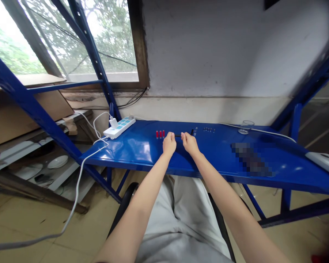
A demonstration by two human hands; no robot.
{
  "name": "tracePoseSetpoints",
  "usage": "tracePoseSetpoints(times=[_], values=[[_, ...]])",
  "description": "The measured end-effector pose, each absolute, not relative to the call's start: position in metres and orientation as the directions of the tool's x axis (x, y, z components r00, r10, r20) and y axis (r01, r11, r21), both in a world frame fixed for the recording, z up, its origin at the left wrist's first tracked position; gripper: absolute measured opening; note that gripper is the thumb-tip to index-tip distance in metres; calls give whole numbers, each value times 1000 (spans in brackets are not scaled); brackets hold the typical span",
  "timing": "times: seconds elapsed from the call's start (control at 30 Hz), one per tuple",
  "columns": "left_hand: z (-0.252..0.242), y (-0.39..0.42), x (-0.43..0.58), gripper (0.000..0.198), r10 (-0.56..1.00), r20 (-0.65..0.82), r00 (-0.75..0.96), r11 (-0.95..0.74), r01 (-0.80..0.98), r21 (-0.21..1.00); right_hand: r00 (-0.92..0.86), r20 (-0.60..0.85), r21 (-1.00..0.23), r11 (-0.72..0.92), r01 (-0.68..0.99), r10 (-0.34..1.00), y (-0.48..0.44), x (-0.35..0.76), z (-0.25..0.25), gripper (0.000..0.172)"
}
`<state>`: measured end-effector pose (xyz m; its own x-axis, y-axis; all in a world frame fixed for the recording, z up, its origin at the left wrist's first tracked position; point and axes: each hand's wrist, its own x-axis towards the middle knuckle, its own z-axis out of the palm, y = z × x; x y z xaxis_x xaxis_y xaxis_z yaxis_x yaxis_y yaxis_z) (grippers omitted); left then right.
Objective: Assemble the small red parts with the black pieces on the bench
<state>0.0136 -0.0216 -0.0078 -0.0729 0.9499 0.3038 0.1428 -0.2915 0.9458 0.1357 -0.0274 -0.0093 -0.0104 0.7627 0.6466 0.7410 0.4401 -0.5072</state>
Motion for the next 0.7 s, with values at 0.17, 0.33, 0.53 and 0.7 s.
tracePoseSetpoints(times=[0.17, 0.33, 0.53, 0.7], values=[[-4, -24, 15, 25, 885, 431, -176, -315, 456, 833, -53, 645, -490, 465, 737, 762, -28, 133, -9, 40], [-8, -18, 12, 37, 898, 398, -191, -284, 441, 852, -70, 645, -473, 470, 745, 761, -28, 131, -9, 40], [-17, -8, 10, 41, 947, 248, -206, -209, 194, 958, -99, 642, -443, 474, 761, 761, -28, 131, -9, 38], [-17, -7, 12, 37, 966, 134, -221, -140, -12, 990, -107, 644, -435, 477, 764, 758, -29, 130, -10, 38]])
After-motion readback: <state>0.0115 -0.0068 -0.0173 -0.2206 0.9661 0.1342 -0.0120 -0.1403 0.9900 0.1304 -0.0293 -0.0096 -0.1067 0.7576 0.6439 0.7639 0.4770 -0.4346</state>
